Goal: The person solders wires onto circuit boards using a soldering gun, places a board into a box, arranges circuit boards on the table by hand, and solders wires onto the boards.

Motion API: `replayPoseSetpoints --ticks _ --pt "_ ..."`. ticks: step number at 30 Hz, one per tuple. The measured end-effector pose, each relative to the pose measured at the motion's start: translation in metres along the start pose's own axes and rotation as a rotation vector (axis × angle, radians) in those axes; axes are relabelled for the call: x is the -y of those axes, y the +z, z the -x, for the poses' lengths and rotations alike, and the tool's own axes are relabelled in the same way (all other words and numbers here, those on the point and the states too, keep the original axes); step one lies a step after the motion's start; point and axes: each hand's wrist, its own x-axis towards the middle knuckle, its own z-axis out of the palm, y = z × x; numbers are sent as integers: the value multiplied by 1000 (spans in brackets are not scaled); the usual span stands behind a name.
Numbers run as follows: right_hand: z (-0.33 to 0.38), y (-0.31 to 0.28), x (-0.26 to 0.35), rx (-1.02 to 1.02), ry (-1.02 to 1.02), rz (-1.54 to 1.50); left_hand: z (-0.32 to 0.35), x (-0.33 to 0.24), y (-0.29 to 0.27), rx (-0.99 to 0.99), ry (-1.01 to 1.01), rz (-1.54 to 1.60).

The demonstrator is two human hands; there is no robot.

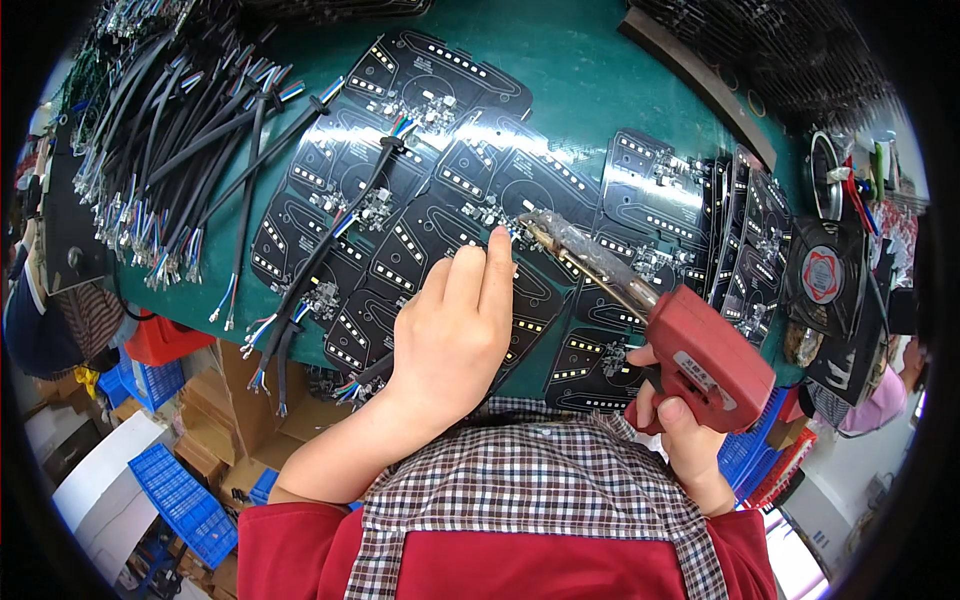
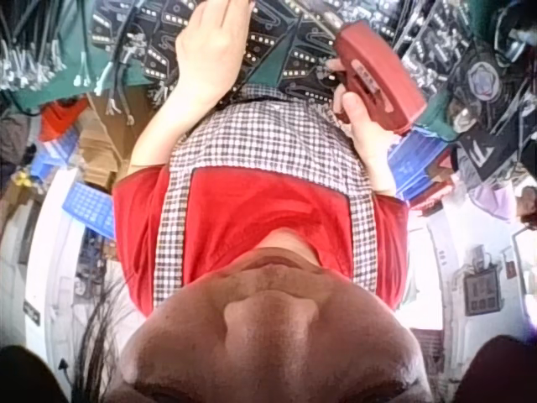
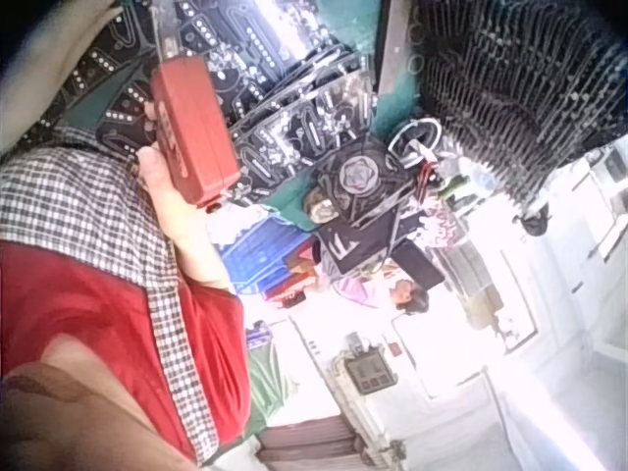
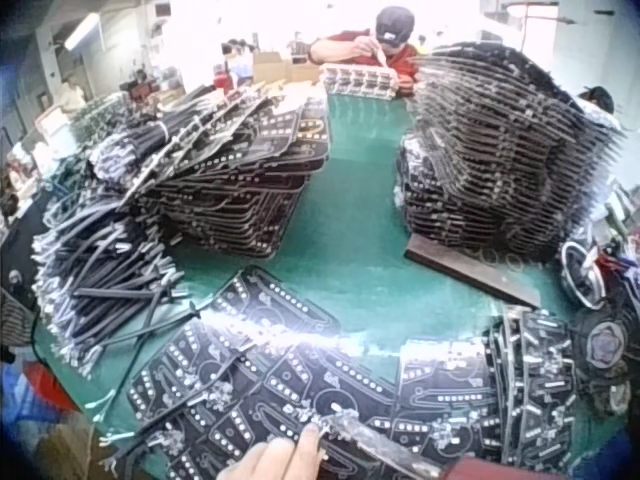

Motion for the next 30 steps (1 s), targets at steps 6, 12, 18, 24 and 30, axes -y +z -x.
replayPoseSetpoints --ticks 6,12,18,24,30 --pt "-5 1 -2 25 -31 -8 -1 0 0 -16 -31 39" --pt "-4 1 -2 21 -8 -20 -1 0 0 -12 -31 38" --pt "-4 0 0 118 3 -120 -1 0 0 -13 -29 33" --pt "-6 2 1 49 -19 31 -1 0 1 -28 -30 30" --pt "3 1 0 -81 -100 -109 0 -1 -1 -10 -26 43"
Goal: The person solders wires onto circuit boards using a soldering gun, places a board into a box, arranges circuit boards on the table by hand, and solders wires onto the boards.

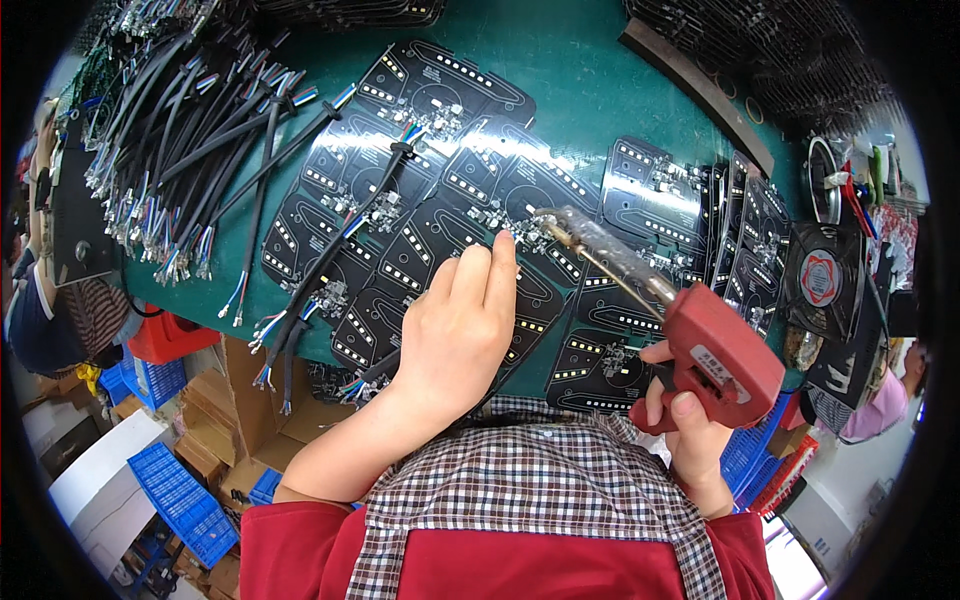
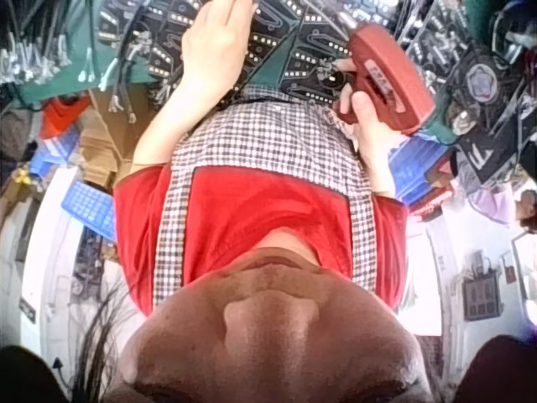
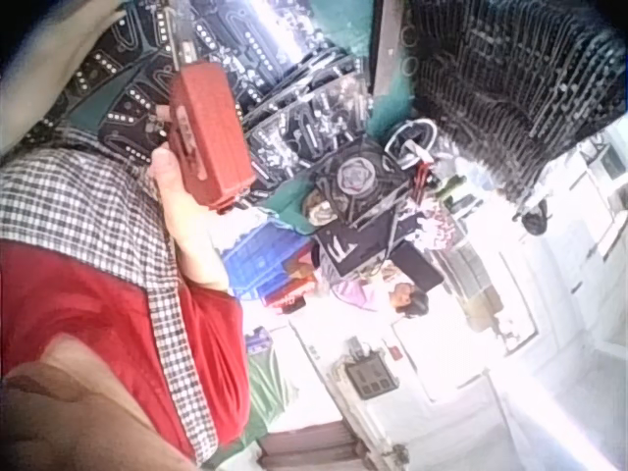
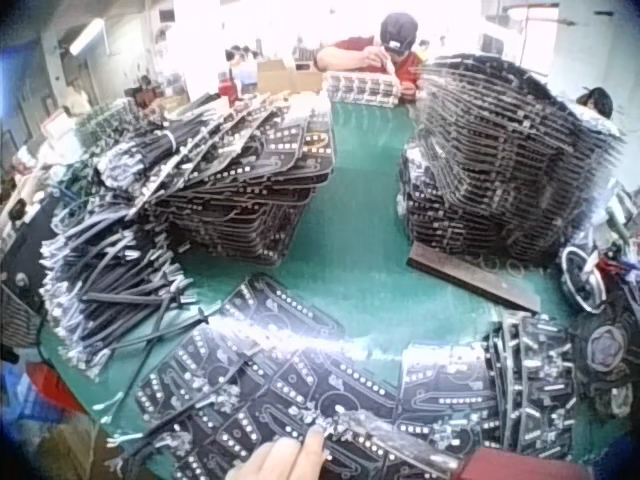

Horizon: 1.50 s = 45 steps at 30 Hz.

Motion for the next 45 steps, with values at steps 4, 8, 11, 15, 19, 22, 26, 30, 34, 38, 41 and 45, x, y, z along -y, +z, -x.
replayPoseSetpoints --ticks 4,8,11,15,19,22,26,30,34,38,41,45 --pt "3 -4 -1 -39 -81 -14 1 -4 -5 116 -91 -42" --pt "12 -12 -6 -74 -171 -3 30 -6 -34 91 -21 -109" --pt "23 -14 -10 -135 -195 -22 58 2 -56 258 -191 -179" --pt "28 -20 -18 -140 -248 -61 86 20 -53 140 -172 -159" --pt "37 -18 -21 -131 -289 -98 83 18 -49 14 -180 194" --pt "44 -18 -21 -163 -300 -130 75 17 -52 -53 -162 257" --pt "47 -20 -21 -159 -320 -126 66 7 -53 63 -238 137" --pt "43 -16 -16 -156 -331 -139 66 4 -50 198 -234 29" --pt "42 -18 -18 -172 -356 -142 62 3 -57 -13 -77 42" --pt "41 -22 -18 -192 -375 -138 41 11 -67 -181 -6 -49" --pt "41 -20 -19 -188 -377 -143 31 39 -52 -175 -159 -32" --pt "45 -19 -20 -213 -368 -146 23 61 -63 -184 -222 -279"
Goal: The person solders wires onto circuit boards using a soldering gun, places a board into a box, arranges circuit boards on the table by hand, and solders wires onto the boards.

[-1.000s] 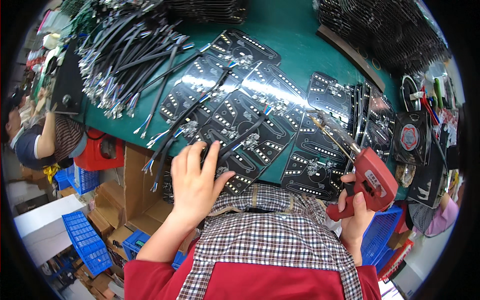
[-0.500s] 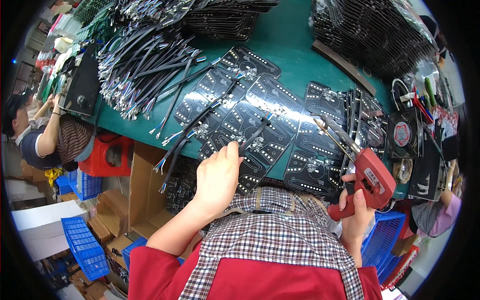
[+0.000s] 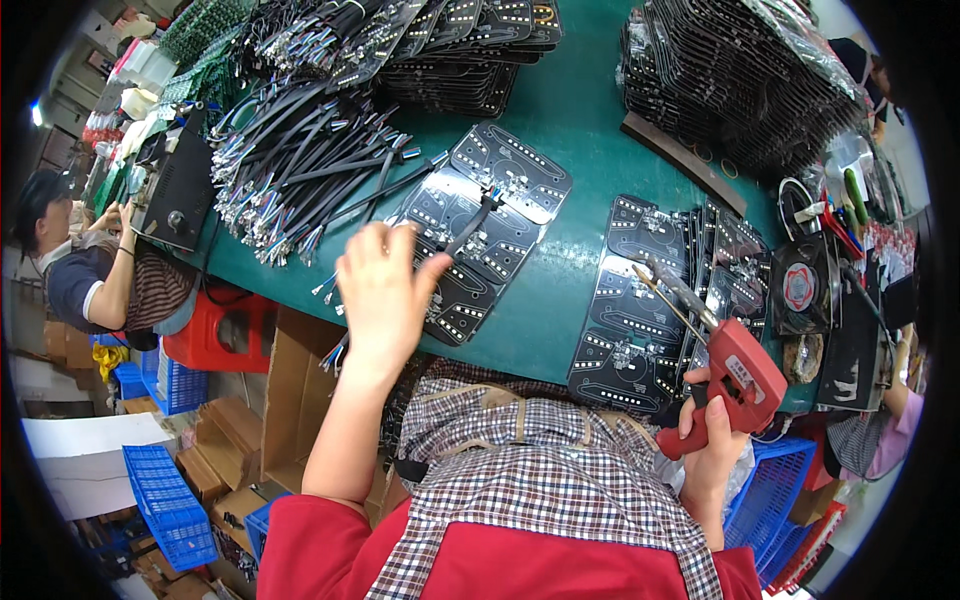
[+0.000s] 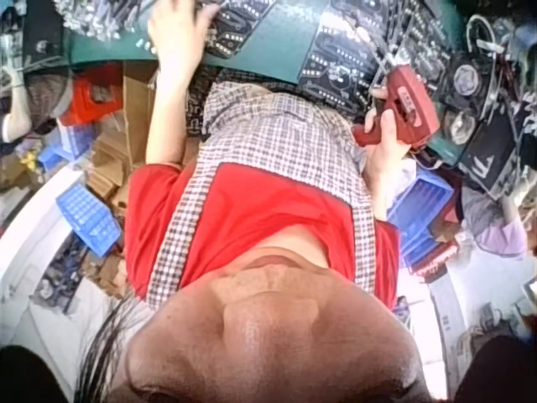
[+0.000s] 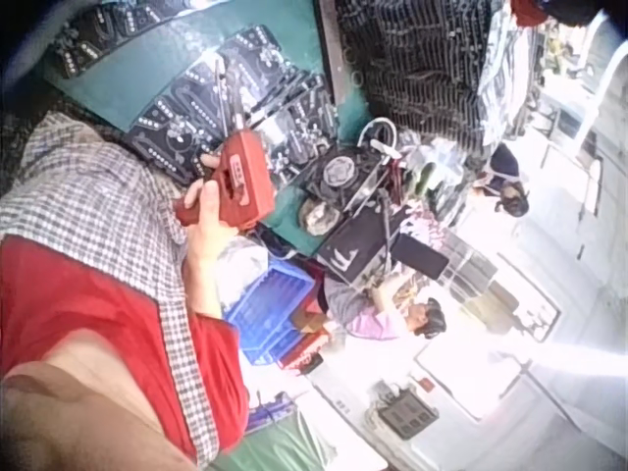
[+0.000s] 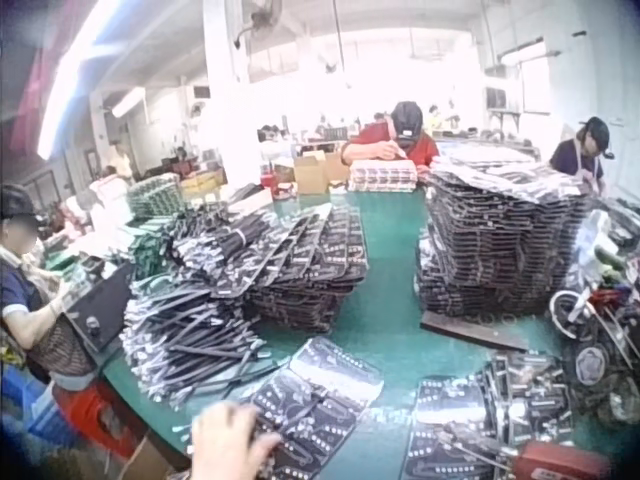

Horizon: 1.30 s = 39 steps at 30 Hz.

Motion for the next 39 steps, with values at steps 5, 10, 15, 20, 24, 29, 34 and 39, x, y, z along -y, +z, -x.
replayPoseSetpoints --ticks 5,10,15,20,24,29,34,39 --pt "-5 1 1 -16 10 -8 -10 21 1 233 -216 -63" --pt "-5 2 1 32 37 -21 -24 31 0 325 -278 14" --pt "-4 0 1 -2 0 -10 -33 43 5 440 -310 519" --pt "-6 -1 -3 -41 -62 -24 -32 42 13 422 -409 1226" --pt "-6 0 -6 -83 -106 -32 -7 55 2 395 -532 1552" --pt "0 -4 2 -175 -157 32 79 116 -58 56 -488 1606" --pt "-11 6 4 -48 -184 71 262 225 -111 -201 -750 1477" --pt "-15 20 0 23 -178 93 350 242 -106 4 -1111 1082"
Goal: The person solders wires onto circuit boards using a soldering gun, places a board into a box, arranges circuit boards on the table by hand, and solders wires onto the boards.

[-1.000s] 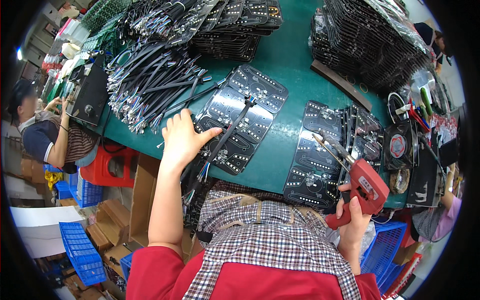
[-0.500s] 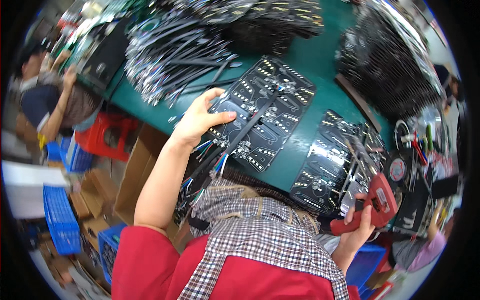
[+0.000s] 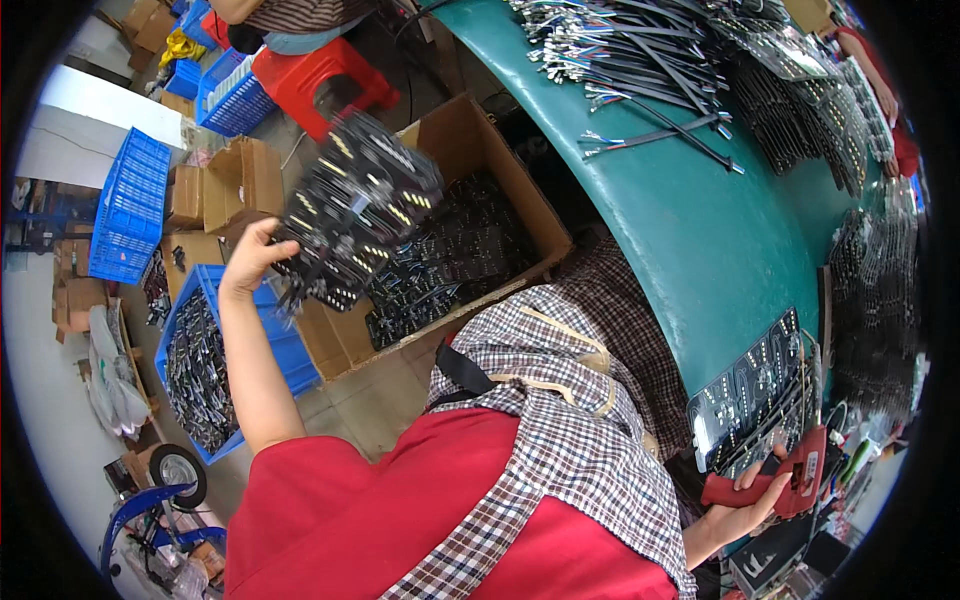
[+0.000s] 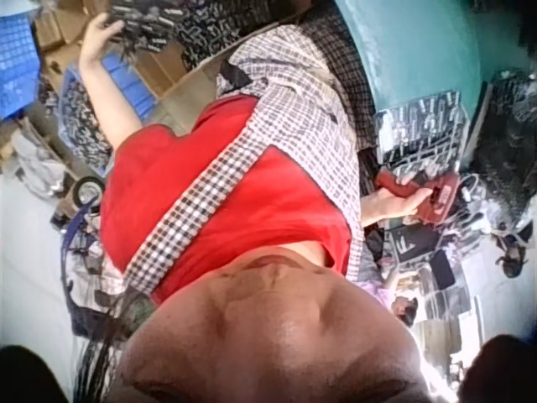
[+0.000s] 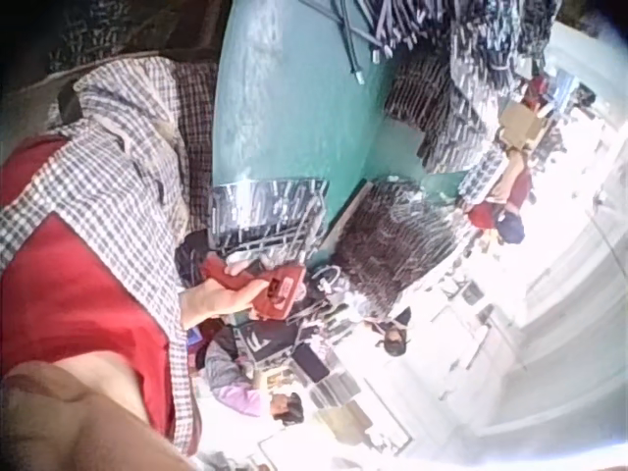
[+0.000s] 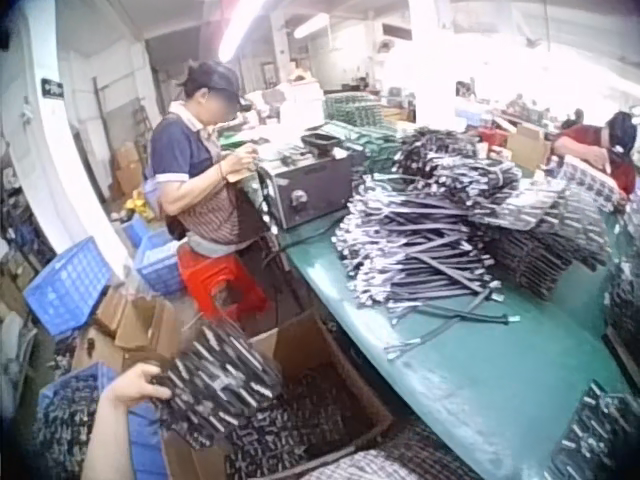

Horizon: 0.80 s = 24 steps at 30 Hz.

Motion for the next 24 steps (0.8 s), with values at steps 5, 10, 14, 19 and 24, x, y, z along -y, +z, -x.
replayPoseSetpoints --ticks 5,10,14,19,24 --pt "12 13 3 -34 6 59 -72 61 36 272 -205 -173" --pt "23 20 13 -66 3 131 -194 133 84 474 -193 -374" --pt "27 10 12 -43 49 102 -263 192 126 -242 117 -406" --pt "38 8 11 -101 9 121 -232 194 207 -288 213 -233" --pt "42 -23 -1 -81 37 -113 -148 97 268 -248 357 -213"
